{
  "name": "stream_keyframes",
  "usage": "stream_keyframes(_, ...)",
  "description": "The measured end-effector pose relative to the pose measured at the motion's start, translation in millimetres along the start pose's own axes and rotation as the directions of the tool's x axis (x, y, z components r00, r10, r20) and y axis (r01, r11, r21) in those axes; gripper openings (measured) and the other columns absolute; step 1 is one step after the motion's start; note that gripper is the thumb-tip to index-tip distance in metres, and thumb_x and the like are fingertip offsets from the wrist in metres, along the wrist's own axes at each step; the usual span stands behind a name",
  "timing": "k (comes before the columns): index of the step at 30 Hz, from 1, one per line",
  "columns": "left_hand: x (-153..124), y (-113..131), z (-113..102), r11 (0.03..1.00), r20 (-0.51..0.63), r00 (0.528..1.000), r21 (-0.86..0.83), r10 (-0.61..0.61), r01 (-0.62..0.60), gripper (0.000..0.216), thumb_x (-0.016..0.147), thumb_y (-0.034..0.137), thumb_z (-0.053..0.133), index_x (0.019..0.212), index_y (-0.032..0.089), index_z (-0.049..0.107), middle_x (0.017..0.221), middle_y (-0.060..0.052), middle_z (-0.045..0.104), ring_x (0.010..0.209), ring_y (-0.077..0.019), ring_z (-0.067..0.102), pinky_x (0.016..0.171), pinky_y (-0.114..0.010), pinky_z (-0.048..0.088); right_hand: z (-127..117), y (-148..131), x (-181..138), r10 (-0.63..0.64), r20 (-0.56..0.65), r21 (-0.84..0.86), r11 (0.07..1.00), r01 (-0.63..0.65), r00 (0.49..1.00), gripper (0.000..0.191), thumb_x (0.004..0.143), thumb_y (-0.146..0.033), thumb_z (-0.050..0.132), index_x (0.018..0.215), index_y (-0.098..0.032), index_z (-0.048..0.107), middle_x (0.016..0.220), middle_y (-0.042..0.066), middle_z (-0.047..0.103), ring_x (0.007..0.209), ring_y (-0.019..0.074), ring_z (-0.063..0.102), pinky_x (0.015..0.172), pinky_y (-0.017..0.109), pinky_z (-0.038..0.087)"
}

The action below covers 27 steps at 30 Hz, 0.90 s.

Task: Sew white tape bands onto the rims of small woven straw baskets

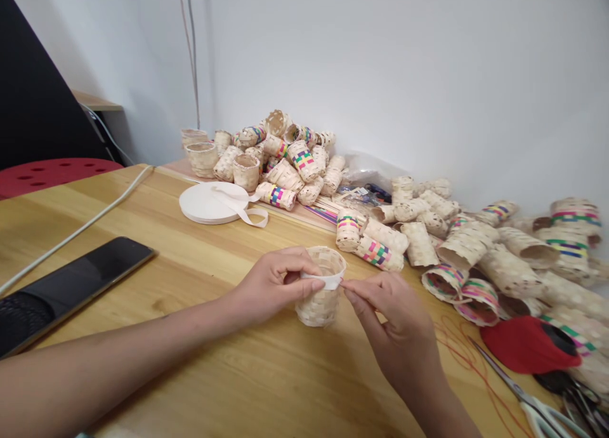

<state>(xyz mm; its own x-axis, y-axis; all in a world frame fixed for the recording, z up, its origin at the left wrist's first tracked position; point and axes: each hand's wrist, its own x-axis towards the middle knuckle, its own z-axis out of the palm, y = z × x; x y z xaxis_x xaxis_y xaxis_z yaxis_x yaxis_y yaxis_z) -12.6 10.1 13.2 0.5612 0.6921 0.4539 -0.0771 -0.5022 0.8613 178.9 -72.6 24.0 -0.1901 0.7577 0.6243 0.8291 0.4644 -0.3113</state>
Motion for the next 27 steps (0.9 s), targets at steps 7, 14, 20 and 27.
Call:
stream_keyframes(7,-2,0,0,0.967,-0.009,0.984,0.191,0.175,-0.171,0.01,0.084,0.019,0.062,0.084,0.015,0.072,0.075,-0.003,0.062,0.069,-0.0109,0.056,0.059,-0.02,0.043,1,-1,-1,-0.009,-0.008,-0.008,1.0,0.009,1.0,0.014,0.091,-0.018,0.054,0.097,-0.02,0.068,0.071,0.002,0.056,0.069,0.0158,0.051,0.06,0.029,0.039)
stream_keyframes(14,-7,7,-5,0.512,0.122,0.784,0.695,0.609,-0.505,0.01,0.085,0.013,0.058,0.092,0.017,0.065,0.075,-0.003,0.061,0.064,-0.012,0.046,0.057,-0.026,0.032,4,-8,-2,0.079,-0.017,0.215,0.974,-0.073,0.997,0.013,0.089,-0.016,0.056,0.092,-0.021,0.068,0.067,-0.001,0.054,0.062,0.0126,0.052,0.055,0.023,0.041)
stream_keyframes(20,-12,18,-6,0.376,0.224,0.744,0.75,0.63,-0.544,0.01,0.091,0.018,0.051,0.098,0.017,0.059,0.076,-0.003,0.062,0.066,-0.014,0.044,0.057,-0.03,0.028,6,-10,-2,0.153,0.03,0.371,0.916,-0.153,0.988,0.012,0.088,-0.018,0.056,0.081,-0.023,0.065,0.066,-0.002,0.052,0.06,0.0121,0.051,0.054,0.021,0.041)
stream_keyframes(27,-15,15,-5,0.314,0.298,0.754,0.774,0.585,-0.549,0.013,0.093,0.021,0.048,0.097,0.017,0.059,0.078,-0.002,0.062,0.066,-0.014,0.043,0.058,-0.031,0.028,13,-6,-5,0.218,0.051,0.454,0.864,-0.217,0.975,0.011,0.086,-0.021,0.059,0.077,-0.024,0.064,0.068,-0.002,0.054,0.062,0.0121,0.051,0.057,0.02,0.043)
